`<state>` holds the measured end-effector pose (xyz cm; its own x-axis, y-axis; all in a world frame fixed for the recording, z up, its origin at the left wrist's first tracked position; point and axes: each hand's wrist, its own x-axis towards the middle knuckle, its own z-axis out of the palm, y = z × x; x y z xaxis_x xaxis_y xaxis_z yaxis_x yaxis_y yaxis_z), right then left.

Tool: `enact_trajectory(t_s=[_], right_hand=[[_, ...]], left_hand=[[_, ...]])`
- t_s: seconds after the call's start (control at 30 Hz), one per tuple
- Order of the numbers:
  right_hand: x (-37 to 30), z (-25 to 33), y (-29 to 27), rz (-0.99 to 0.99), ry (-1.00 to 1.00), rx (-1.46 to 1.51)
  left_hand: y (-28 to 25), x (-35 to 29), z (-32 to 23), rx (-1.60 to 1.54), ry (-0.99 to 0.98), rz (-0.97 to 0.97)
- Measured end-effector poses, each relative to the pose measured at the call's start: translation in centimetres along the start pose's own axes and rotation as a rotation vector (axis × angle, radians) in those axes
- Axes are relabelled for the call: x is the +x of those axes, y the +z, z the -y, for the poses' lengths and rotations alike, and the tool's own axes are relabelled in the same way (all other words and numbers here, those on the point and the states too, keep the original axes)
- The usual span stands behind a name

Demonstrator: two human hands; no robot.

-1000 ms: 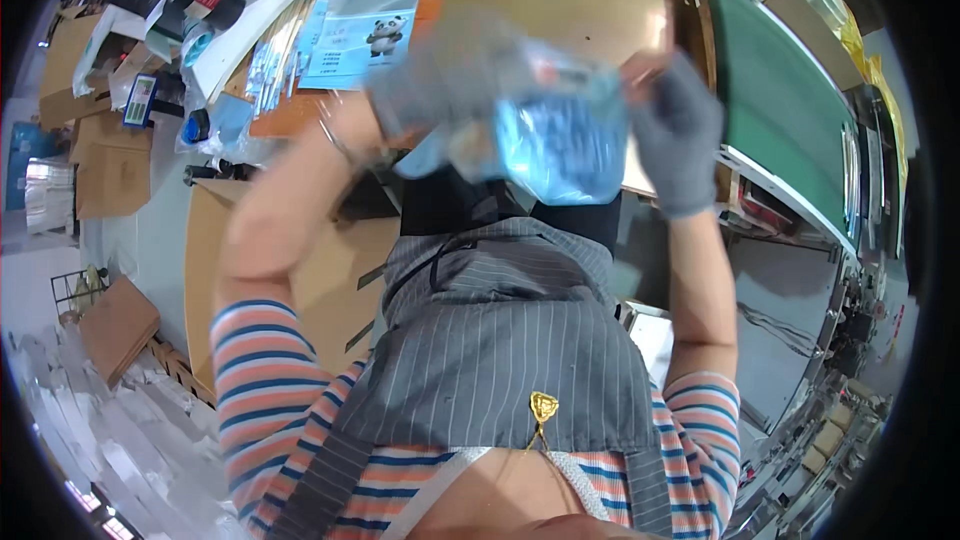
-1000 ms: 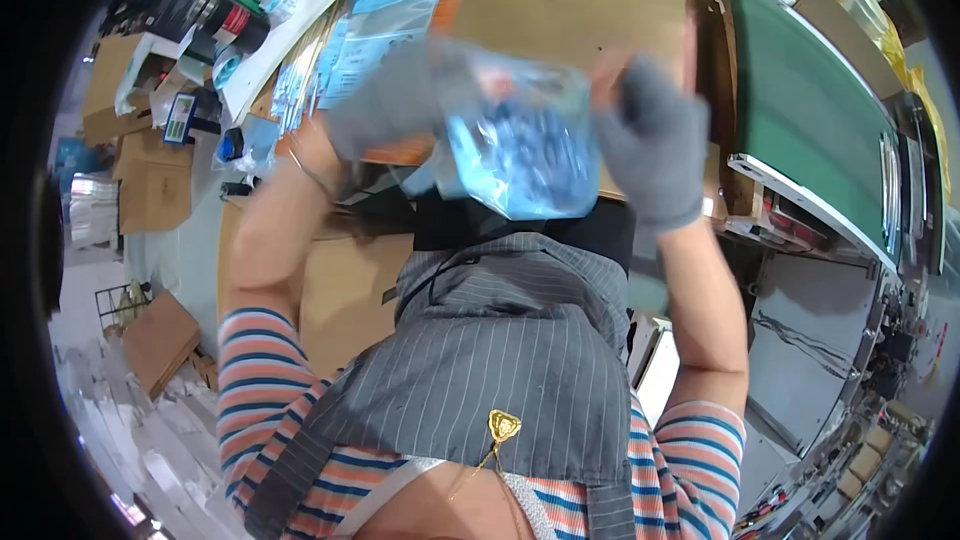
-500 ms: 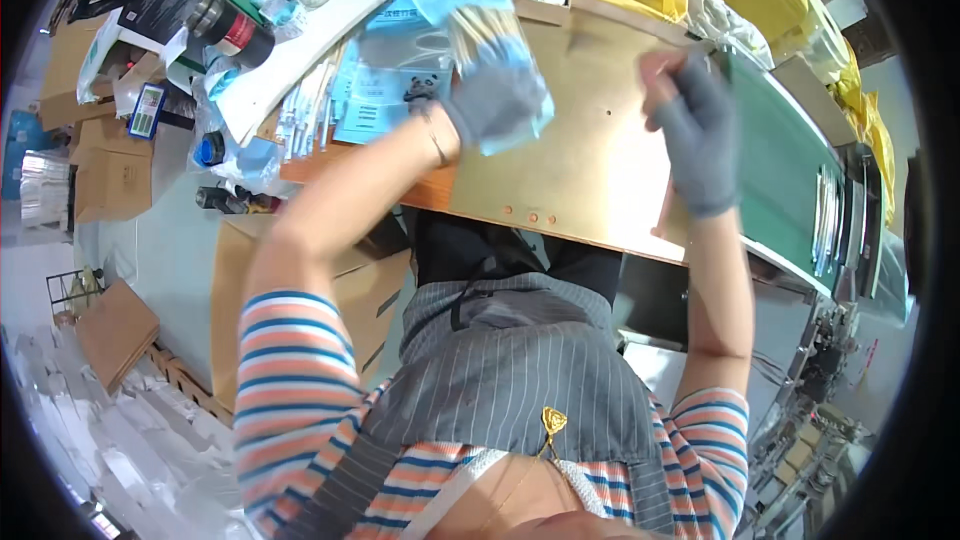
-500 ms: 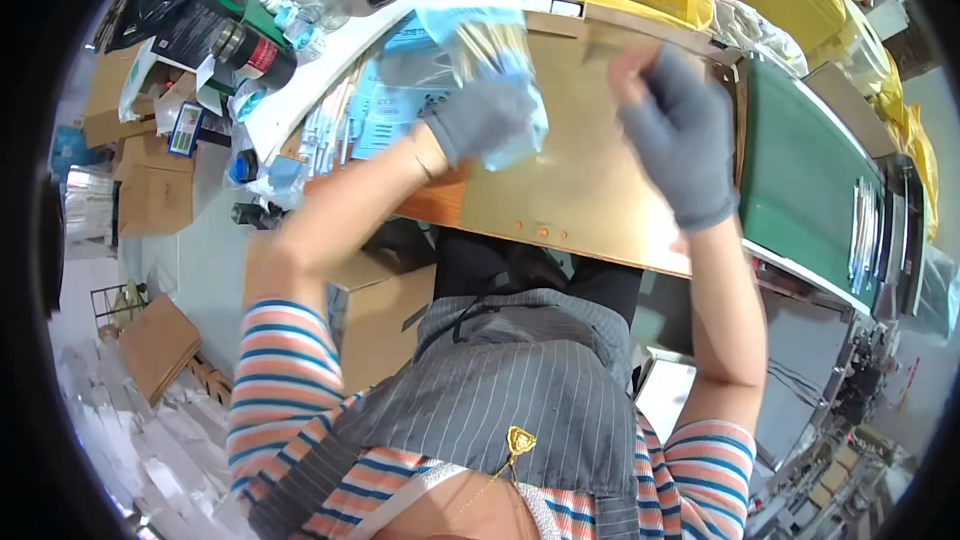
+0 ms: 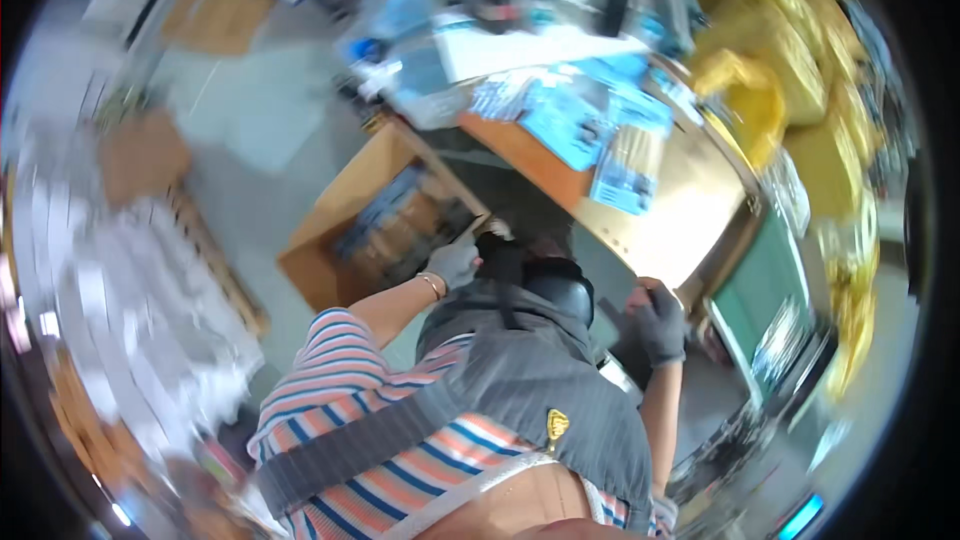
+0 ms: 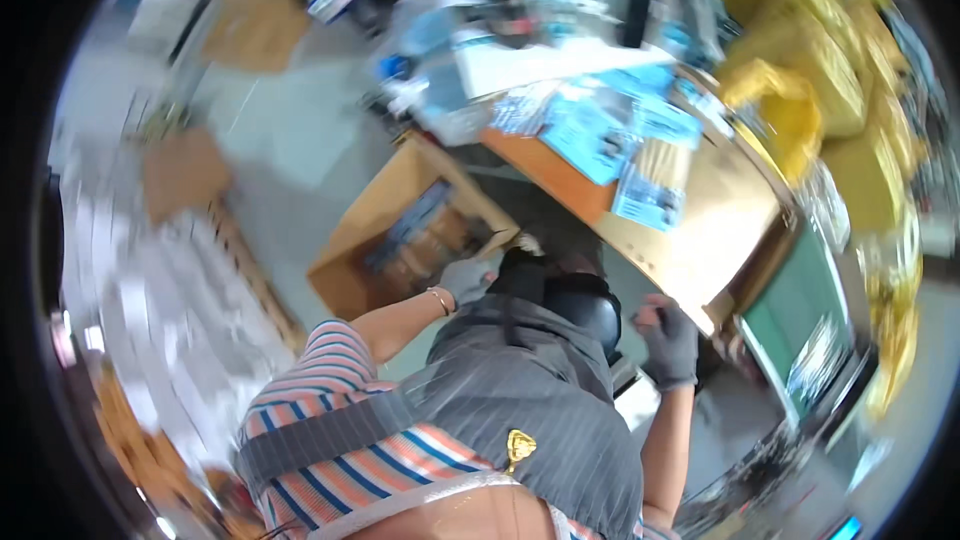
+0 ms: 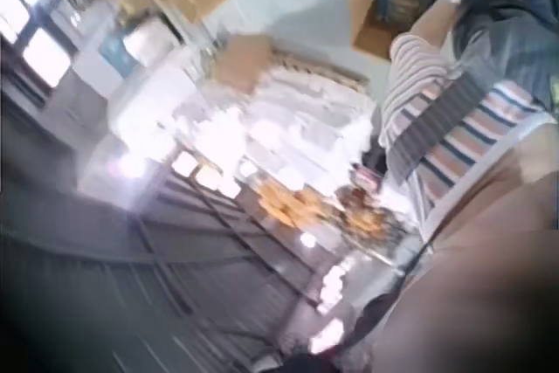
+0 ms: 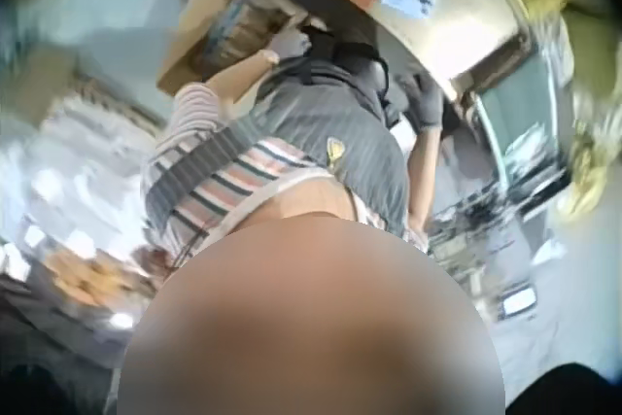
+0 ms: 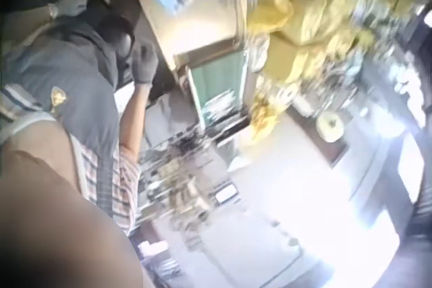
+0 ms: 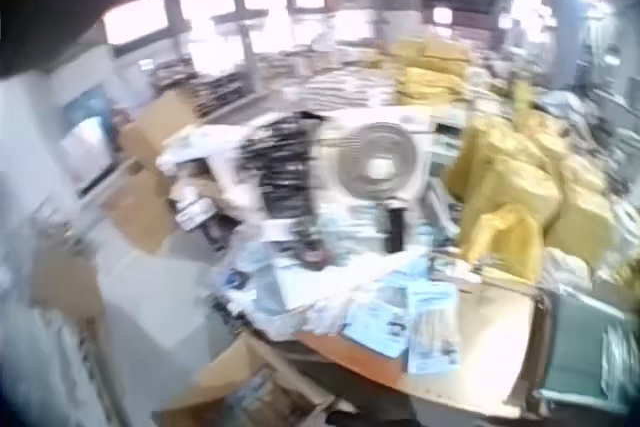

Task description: Bundling wooden sticks into plastic sleeves, operating a sorting machine, and packing finished bundles into taped cardboard boxes.

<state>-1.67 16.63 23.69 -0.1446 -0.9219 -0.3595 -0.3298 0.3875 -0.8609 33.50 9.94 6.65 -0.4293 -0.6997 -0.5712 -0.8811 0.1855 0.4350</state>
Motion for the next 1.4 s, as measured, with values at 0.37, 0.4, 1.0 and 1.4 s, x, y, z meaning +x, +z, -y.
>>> enact_trajectory(t_s=[0.37, 0.4, 1.0, 1.4], right_hand=[[-6.5, -6.5, 7.5, 0.344, -0.089, 0.073], [-6.7, -9.5, 9.1, 0.397, -0.087, 0.170], [-12.3, 8.1, 70.4, 0.987, -0.161, -0.062], [1.8, 21.9, 97.9, 1.047, 0.065, -0.216]], left_hand=[[31.0, -35.4, 11.1, -0.536, -0.813, -0.079], [30.1, -37.1, 11.9, -0.593, -0.809, -0.109], [19.4, -68.5, 46.9, -0.518, -1.259, -0.807], [-6.5, -61.1, 80.2, -0.557, -0.786, -0.985]])
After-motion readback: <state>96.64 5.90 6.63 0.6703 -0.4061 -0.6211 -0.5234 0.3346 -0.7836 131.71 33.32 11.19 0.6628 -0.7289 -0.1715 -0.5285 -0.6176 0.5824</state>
